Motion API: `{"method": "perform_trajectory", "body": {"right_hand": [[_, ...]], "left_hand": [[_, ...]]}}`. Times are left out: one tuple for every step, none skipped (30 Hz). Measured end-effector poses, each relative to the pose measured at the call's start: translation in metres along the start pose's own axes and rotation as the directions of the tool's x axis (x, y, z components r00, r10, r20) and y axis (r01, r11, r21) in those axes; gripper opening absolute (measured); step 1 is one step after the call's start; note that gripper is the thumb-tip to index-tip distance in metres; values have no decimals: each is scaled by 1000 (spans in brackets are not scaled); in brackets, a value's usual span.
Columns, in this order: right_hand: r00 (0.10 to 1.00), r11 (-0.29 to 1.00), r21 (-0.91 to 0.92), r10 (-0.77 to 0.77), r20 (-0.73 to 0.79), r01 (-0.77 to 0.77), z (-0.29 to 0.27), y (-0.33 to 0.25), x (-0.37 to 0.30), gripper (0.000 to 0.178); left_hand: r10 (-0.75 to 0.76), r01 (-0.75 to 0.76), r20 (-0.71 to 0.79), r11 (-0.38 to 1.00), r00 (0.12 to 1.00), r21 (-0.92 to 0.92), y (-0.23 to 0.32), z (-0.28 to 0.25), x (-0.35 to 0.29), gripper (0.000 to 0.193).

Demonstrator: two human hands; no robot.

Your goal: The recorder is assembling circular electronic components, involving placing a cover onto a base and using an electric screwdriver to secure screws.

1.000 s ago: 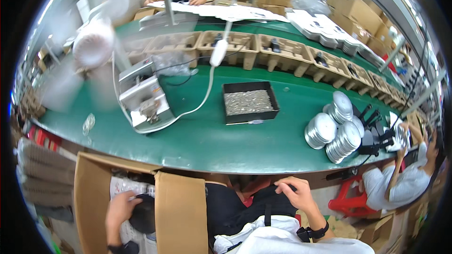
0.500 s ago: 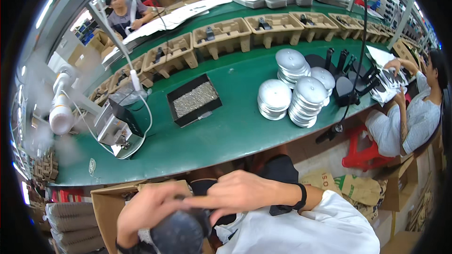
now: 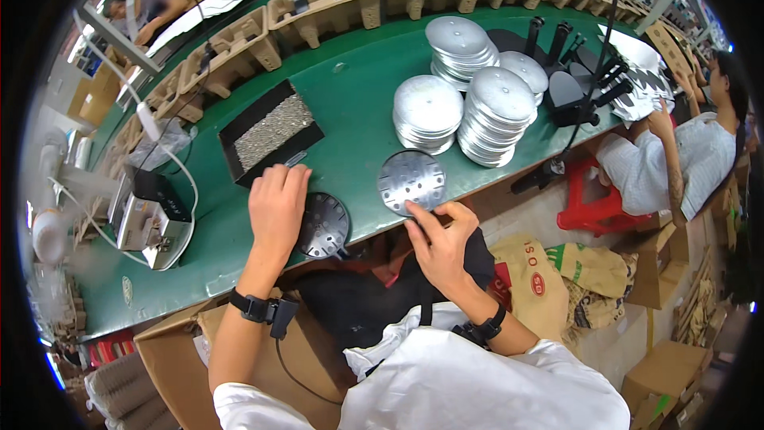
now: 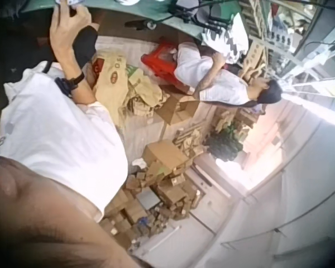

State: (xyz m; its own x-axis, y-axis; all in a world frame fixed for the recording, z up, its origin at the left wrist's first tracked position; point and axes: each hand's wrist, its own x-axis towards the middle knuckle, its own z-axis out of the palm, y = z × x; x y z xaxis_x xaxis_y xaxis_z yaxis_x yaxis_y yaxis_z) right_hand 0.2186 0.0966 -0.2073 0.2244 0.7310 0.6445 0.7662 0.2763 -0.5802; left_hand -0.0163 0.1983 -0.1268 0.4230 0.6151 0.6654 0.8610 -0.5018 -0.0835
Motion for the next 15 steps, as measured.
{"method": "perform_trajectory", "body": {"right_hand": [[995,995,-13,-95,34,96,-2,0,4,31],[979,981,-18,-191,69,193,-3,-2,8,33],[957,971,-68,-213,198,230,-5,-10,10,40],[932,959,-115,-216,290,258,-5,-21,11,52],[918,963,-109,-194,345,245,-7,-31,14,56],[901,967,-106,-171,398,230,-11,-39,18,60],[901,966,-114,-170,398,233,-17,-40,24,60],[896,964,-92,-194,398,250,-24,-36,33,62],[891,961,-71,-217,400,266,-31,-30,43,63],[921,943,-139,-250,298,301,-43,-16,55,63],[945,925,-228,-263,195,304,-52,-6,78,65],[947,908,-275,-320,29,316,-60,12,104,64],[940,868,-378,-342,13,321,-71,23,127,60],[948,858,-409,-312,63,310,-76,29,139,59],[933,835,-416,-312,180,359,-77,39,146,58]], "left_hand": [[-3,3,7,999,1000,36,-2,8,-2,8],[-5,5,4,1000,1000,25,-4,13,-1,8],[-21,21,6,1000,1000,22,-5,16,0,9],[-37,37,8,999,999,21,-5,18,0,9],[-22,21,26,999,999,33,-6,19,0,10],[-24,23,22,999,999,25,-5,18,2,10],[-30,30,-4,1000,1000,3,-4,15,5,7],[-37,37,-29,999,999,-18,-4,12,7,5],[-123,126,38,987,992,-102,-1,4,2,17],[-126,129,36,986,991,-108,3,-6,2,17],[-40,58,88,975,995,-216,8,-23,1,29],[48,-3,128,942,991,-334,17,-35,-2,41],[114,-11,239,919,964,-395,27,-41,-6,53],[180,-5,346,893,921,-451,33,-47,-12,66],[219,26,467,885,857,-464,33,-44,-22,75]]}}
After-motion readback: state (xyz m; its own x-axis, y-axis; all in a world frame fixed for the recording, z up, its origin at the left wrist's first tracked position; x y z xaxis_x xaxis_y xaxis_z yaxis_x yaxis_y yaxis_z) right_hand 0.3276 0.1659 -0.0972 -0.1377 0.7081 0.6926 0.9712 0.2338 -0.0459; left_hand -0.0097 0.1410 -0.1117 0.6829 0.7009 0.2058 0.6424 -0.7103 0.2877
